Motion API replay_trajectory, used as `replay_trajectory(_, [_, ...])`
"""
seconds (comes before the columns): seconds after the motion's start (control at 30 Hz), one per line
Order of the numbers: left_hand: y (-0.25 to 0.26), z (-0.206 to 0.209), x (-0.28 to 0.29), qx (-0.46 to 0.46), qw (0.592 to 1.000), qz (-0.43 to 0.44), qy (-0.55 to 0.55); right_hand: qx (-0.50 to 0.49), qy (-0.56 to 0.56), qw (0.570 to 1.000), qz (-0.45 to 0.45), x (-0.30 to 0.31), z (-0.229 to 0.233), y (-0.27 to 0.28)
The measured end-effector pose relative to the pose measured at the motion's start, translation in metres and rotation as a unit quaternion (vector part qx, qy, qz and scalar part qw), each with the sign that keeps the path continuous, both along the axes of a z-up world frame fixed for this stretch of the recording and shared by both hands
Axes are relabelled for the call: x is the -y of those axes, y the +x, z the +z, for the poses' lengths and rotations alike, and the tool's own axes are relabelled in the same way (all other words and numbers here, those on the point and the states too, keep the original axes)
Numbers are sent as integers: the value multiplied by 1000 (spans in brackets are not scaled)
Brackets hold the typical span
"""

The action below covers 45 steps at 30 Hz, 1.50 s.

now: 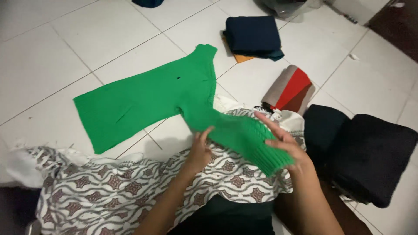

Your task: Fold a green sweater on the floor and put it into a bag.

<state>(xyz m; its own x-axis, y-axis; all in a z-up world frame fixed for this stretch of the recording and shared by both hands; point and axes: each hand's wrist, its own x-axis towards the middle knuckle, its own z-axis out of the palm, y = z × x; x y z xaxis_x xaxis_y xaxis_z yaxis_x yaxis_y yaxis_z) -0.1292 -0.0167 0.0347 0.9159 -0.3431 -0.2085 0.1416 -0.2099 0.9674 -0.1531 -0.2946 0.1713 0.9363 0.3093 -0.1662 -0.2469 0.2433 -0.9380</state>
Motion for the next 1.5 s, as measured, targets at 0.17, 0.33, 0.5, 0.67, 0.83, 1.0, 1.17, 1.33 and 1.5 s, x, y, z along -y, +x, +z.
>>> replay_trajectory(0.17, [69, -65, -34, 183, 927, 82, 316, -2, 153, 988, 19, -72, 54, 53])
replay_trajectory(0.33, [143, -41, -83, 200, 899, 65, 384, -27, 309, 949, 60, -113, 94, 146])
replay_trajectory(0.5, [213, -112, -104, 185, 914, 14, 360, -12, 331, 943, 23, -144, 44, 344])
replay_trajectory(0.67, [241, -174, -97, 26, 952, 208, 223, 24, 65, 997, 39, -183, -3, 419])
replay_trajectory(0.83, [234, -109, -88, -11, 943, 319, 90, 196, -427, 882, 39, -129, -218, 382])
replay_trajectory(1.0, [214, -100, -72, -46, 924, 246, 289, 64, -639, 766, -37, -126, -249, 313])
replay_trajectory(1.17, [213, -142, -73, 52, 944, 315, 89, 77, -534, 839, -73, -118, -180, 314])
replay_trajectory(1.33, [188, -108, -70, -121, 957, 212, 158, 143, -693, 705, 55, -86, -213, 303])
replay_trajectory(1.5, [191, -99, -64, -39, 965, 170, 194, 315, -754, 575, -42, -134, -142, 272])
